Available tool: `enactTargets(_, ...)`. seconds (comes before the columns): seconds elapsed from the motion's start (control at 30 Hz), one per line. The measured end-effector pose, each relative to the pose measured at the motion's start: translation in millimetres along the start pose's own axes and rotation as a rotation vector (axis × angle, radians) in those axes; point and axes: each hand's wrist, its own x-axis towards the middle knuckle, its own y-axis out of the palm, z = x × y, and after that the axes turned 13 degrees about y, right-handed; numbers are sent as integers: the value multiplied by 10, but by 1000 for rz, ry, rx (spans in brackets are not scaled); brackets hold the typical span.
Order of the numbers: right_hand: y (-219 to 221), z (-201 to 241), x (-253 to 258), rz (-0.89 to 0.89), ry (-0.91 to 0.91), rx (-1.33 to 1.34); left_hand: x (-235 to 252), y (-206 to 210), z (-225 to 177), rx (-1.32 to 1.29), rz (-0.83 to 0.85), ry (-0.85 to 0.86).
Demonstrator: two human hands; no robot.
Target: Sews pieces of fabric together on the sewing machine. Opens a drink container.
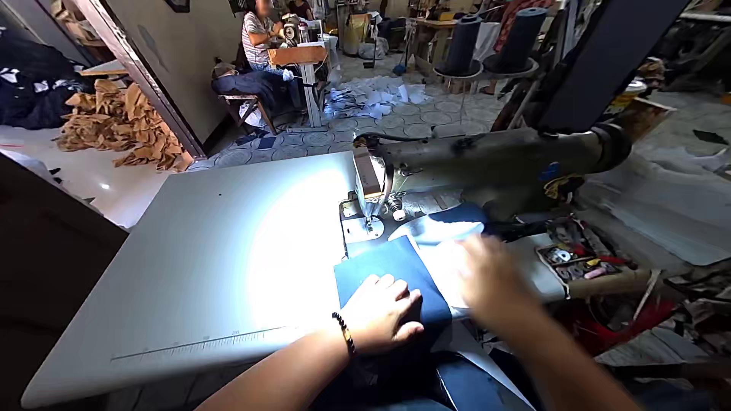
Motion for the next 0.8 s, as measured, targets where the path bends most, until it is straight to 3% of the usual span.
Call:
enactTargets(0.1, 718, 94, -199, 216, -11, 48, 61, 94, 160, -4, -18, -45)
enactTargets(0.2, 955, -131, -161, 222, -64, -35, 3, 156, 80, -28, -26, -119)
enactTargets(0.3, 943, -189, -74, 258, -124, -36, 56, -36, -13, -62, 129, -220)
enactTargets(0.37, 902, -193, -3, 285, -113, 2, 145, -33, 122, -3, -51, -172)
enactTargets(0.43, 941, -211, -23, 188, -110, 40, 188, 37, 363, 20, -132, -37)
enactTargets(0.6, 925, -322, -70, 177, -135, 103, 287, -57, 392, -19, -77, -48)
enactTargets(0.7, 860, -352, 1, 77, -182, 255, 450, -214, 390, -76, -47, -90)
enactTargets(0.8, 854, -332, 82, 41, -147, 243, 552, -266, 449, -42, -49, -83)
